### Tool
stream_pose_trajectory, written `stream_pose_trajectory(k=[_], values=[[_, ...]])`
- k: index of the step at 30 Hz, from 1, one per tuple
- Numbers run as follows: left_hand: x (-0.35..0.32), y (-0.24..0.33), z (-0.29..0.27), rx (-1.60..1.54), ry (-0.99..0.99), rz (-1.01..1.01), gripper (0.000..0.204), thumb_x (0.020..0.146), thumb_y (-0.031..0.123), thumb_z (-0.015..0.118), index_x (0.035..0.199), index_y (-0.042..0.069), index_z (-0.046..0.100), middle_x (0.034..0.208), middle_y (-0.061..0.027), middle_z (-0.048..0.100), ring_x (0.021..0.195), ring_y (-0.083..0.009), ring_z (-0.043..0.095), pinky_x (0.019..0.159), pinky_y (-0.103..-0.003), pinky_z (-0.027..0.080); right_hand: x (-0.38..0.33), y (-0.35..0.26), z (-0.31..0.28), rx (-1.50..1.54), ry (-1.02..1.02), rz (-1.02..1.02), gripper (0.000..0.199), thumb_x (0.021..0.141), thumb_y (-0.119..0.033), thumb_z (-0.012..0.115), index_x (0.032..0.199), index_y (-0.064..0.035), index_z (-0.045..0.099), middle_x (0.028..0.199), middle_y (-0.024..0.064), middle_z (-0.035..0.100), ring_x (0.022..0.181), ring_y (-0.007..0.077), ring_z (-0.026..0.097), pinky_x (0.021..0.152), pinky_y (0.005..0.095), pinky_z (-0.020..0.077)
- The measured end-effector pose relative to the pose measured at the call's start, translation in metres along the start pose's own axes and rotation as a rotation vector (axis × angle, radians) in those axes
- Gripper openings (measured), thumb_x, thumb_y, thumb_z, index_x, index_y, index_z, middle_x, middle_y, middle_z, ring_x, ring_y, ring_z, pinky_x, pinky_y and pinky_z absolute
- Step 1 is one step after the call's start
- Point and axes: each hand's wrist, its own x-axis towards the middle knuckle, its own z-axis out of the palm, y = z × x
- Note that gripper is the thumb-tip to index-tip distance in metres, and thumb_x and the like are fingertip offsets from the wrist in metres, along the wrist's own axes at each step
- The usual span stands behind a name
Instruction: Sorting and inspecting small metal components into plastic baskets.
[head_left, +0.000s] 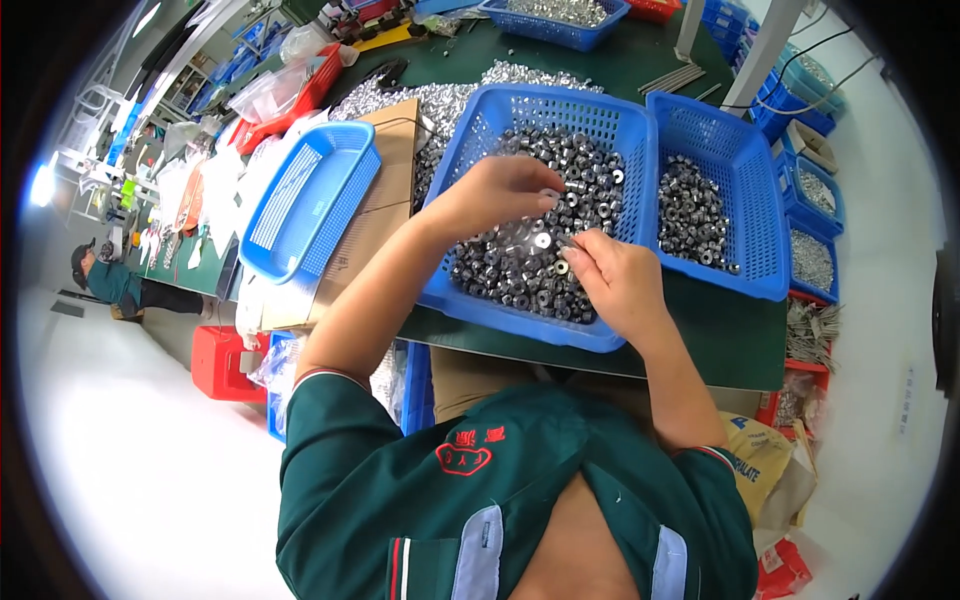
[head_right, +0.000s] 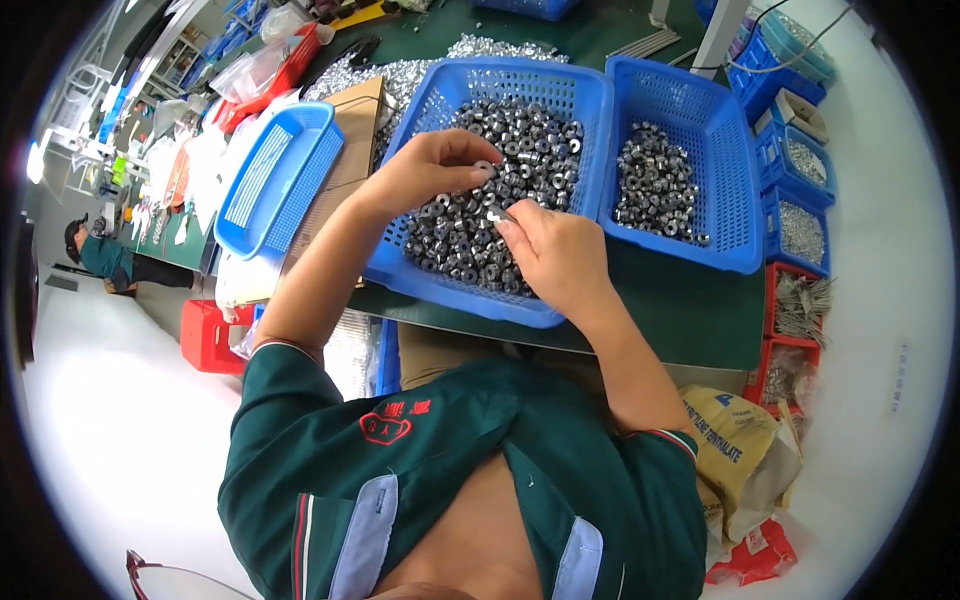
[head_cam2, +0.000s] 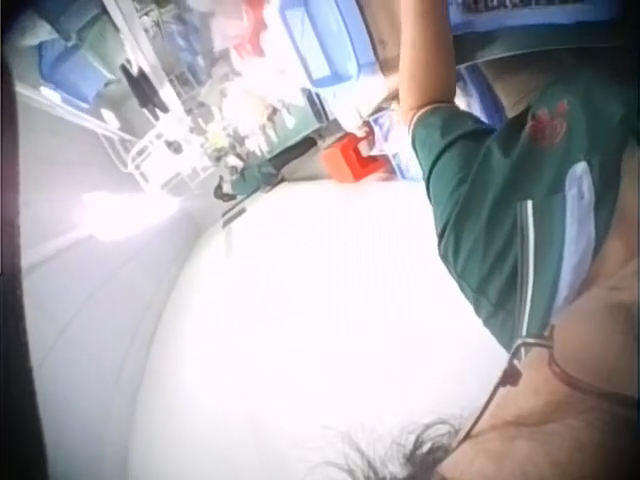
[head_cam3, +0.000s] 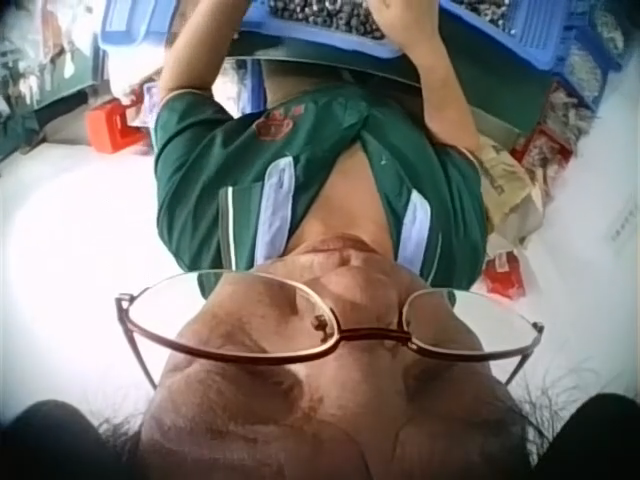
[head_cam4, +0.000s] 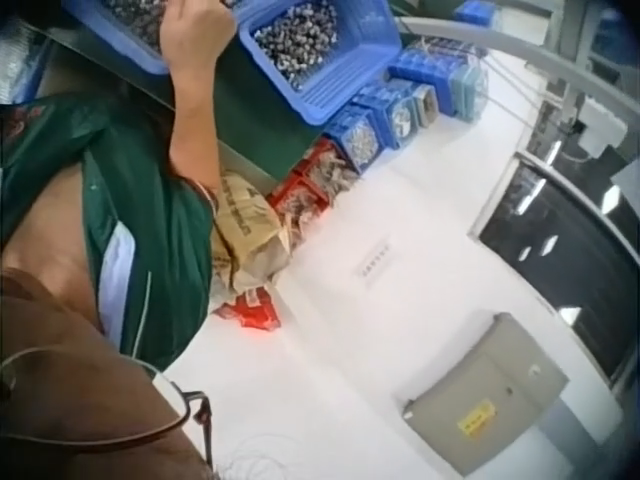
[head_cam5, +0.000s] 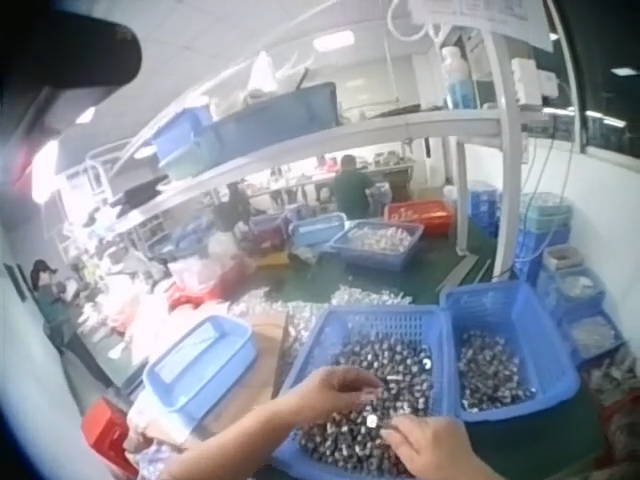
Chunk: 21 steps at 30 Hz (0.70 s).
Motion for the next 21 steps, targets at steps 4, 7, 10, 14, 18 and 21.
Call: stream_pose_trajectory(k=[4,7,10,14,18,21], values=[[0.003,-0.004,0.013,-0.351,-0.103,-0.022,0.026,0.089,0.021,0.068,0.104,0.0,0.064,0.086,-0.002,0.064,0.069,-0.0067,0.054,0.062,-0.021,0.044,-0.002,0.001,0.001,0.187,0.084,0.087,0.017,0.092,-0.021,0.059,0.086,-0.0052,0.059,0.063,0.0144,0.058,0.055,0.0337,0.058,0.049,0.0402,0.041],[-0.005,-0.003,0.015,-0.449,-0.148,-0.064,0.028,0.09,0.018,0.066,0.11,0.0,0.06,0.087,-0.0039,0.065,0.07,-0.0087,0.06,0.063,-0.024,0.049,-0.003,0.001,0.003,0.353,0.114,0.183,0.02,0.093,-0.023,0.058,0.087,-0.0044,0.059,0.063,0.0137,0.058,0.055,0.0325,0.058,0.049,0.0386,0.0408],[-0.005,-0.004,0.013,-0.48,-0.177,-0.053,0.028,0.088,0.015,0.067,0.108,-0.004,0.06,0.088,-0.0061,0.064,0.073,-0.0107,0.059,0.063,-0.025,0.046,-0.001,0.001,0.003,0.232,0.095,0.144,0.02,0.093,-0.023,0.058,0.086,-0.0047,0.059,0.063,0.0141,0.058,0.056,0.0333,0.058,0.049,0.0398,0.0407],[-0.006,-0.004,0.015,-0.285,-0.154,-0.061,0.025,0.085,0.014,0.07,0.104,-0.002,0.065,0.09,-0.0036,0.065,0.077,-0.0091,0.058,0.069,-0.024,0.047,0.0,0.0,0.002,0.127,0.054,0.108,0.018,0.091,-0.023,0.059,0.084,-0.0061,0.06,0.066,0.0153,0.06,0.058,0.035,0.059,0.049,0.0427,0.0416],[-0.005,-0.008,0.016,-0.282,-0.188,-0.072,0.023,0.085,0.013,0.071,0.104,0.0,0.067,0.088,-0.0007,0.066,0.074,-0.0054,0.057,0.067,-0.02,0.047,-0.001,0.002,0.001,0.091,0.032,0.079,0.016,0.091,-0.019,0.06,0.089,-0.0029,0.06,0.067,0.0155,0.058,0.057,0.033,0.057,0.051,0.0376,0.0404],[-0.005,-0.015,0.014,-0.25,-0.227,-0.1,0.018,0.087,0.012,0.068,0.1,-0.001,0.067,0.079,-0.0009,0.063,0.066,-0.0052,0.053,0.057,-0.02,0.042,-0.001,0.004,0.003,0.015,-0.011,0.021,0.015,0.088,-0.017,0.062,0.083,-0.0037,0.059,0.067,0.0145,0.058,0.059,0.034,0.058,0.051,0.04,0.0412]])
